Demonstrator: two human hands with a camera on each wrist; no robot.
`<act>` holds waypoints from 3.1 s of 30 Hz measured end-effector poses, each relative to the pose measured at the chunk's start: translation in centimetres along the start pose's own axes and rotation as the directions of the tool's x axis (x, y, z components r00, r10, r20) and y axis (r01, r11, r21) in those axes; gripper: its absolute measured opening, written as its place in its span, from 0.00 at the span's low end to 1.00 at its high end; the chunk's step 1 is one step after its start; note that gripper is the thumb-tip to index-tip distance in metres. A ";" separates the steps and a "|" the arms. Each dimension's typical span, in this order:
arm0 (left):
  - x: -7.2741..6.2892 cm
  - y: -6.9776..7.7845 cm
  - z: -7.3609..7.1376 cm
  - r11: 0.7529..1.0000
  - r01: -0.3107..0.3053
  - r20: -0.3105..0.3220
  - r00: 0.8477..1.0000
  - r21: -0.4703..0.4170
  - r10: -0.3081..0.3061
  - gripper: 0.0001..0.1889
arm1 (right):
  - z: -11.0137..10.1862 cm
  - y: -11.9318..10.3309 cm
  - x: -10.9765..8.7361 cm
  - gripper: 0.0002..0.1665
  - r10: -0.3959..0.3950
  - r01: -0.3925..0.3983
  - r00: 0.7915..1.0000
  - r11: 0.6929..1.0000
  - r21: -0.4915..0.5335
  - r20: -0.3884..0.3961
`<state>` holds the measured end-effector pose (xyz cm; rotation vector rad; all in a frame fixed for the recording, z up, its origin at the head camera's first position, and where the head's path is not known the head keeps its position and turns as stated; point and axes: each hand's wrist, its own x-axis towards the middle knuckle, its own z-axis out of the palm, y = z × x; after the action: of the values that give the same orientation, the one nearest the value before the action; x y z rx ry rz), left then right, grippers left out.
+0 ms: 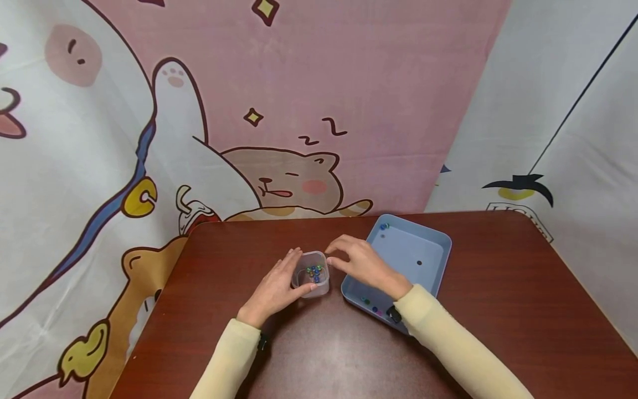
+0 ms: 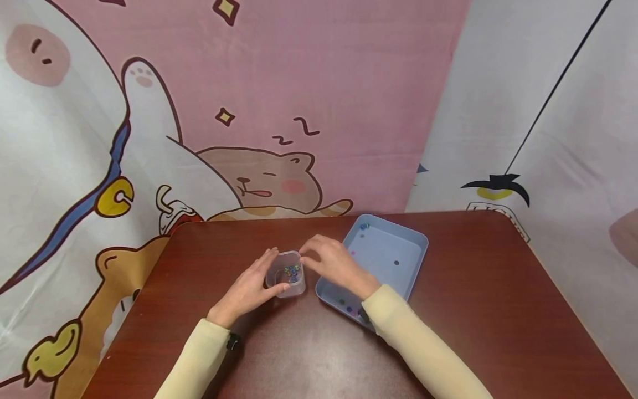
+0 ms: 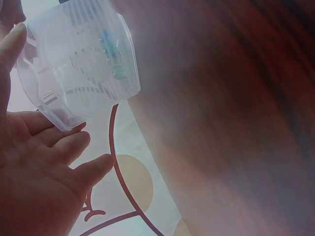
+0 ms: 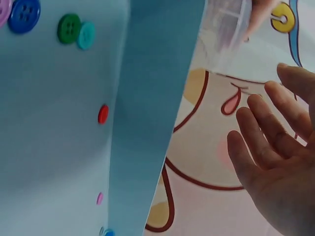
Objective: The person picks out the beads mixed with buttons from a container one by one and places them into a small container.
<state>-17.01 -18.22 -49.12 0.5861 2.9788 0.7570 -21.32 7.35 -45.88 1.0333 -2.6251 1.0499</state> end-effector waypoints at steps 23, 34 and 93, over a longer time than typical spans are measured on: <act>-0.2 -0.1 0.0 1.000 0.000 -0.003 1.000 0.006 0.000 0.51 | -5.2 5.4 -1.8 0.12 0.212 -0.191 0.927 0.977 0.100 -0.308; -0.1 -0.1 0.0 1.000 0.001 0.002 1.000 0.006 -0.001 0.51 | -6.2 8.5 -2.1 0.17 0.302 -0.290 0.919 0.953 0.087 -0.252; -0.2 -0.1 0.1 1.000 0.000 -0.003 1.000 -0.001 0.000 0.50 | -4.0 14.9 -1.3 0.22 0.435 -0.434 0.900 0.900 -0.042 0.027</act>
<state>-16.80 -18.32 -49.24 0.5853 2.9814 0.7594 -30.38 18.50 -51.69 0.4611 -2.9706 1.0601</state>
